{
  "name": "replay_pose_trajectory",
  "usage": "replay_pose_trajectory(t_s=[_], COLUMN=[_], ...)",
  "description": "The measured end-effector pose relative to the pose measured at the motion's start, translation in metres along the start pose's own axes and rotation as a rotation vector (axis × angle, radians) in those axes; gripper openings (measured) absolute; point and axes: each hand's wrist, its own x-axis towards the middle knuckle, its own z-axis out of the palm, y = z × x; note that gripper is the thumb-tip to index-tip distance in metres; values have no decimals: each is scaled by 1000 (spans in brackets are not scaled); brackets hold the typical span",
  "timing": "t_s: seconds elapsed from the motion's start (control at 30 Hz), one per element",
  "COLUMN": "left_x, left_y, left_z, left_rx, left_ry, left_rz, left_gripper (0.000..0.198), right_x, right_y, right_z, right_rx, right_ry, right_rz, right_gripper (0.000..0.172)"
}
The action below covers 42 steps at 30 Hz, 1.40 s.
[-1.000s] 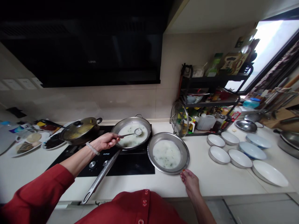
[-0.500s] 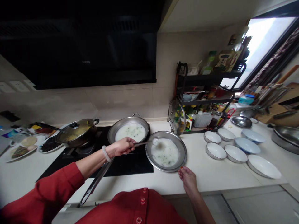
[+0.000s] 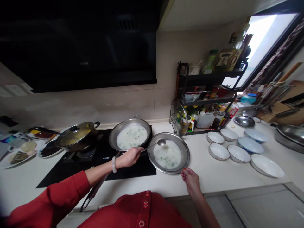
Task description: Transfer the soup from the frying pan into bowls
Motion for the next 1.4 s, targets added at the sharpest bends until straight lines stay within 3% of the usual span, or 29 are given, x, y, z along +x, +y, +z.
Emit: replay_pose_trajectory(t_s=[0.17, 0.23, 0.37, 0.5, 0.67, 0.87, 1.4], left_x=[-7, -12, -26, -35, -35, -32, -31], left_y=[-10, -22, -52, -72, -72, -69, -63], left_z=[-41, -57, -76, -74, -71, -83, -91], left_rx=[-667, -835, -716, -704, -848, -1082, -1360], left_ry=[214, 288, 398, 385, 332, 263, 287], left_rz=[-412, -503, -678, -822, -869, -940, -988], left_gripper=[6, 8, 5, 7, 16, 27, 20], right_x=[1, 2, 3, 2, 1, 0, 3], right_y=[0, 0, 0, 0, -2, -3, 0], right_z=[-1, -2, -2, 0, 0, 0, -2], right_rx=[10, -6, -45, -16, -17, -36, -56], right_ry=[-8, -16, -9, 4, 0, -17, -8], right_rz=[13, 10, -8, -1, 7, -9, -15], right_gripper=[32, 30, 27, 25, 29, 29, 29])
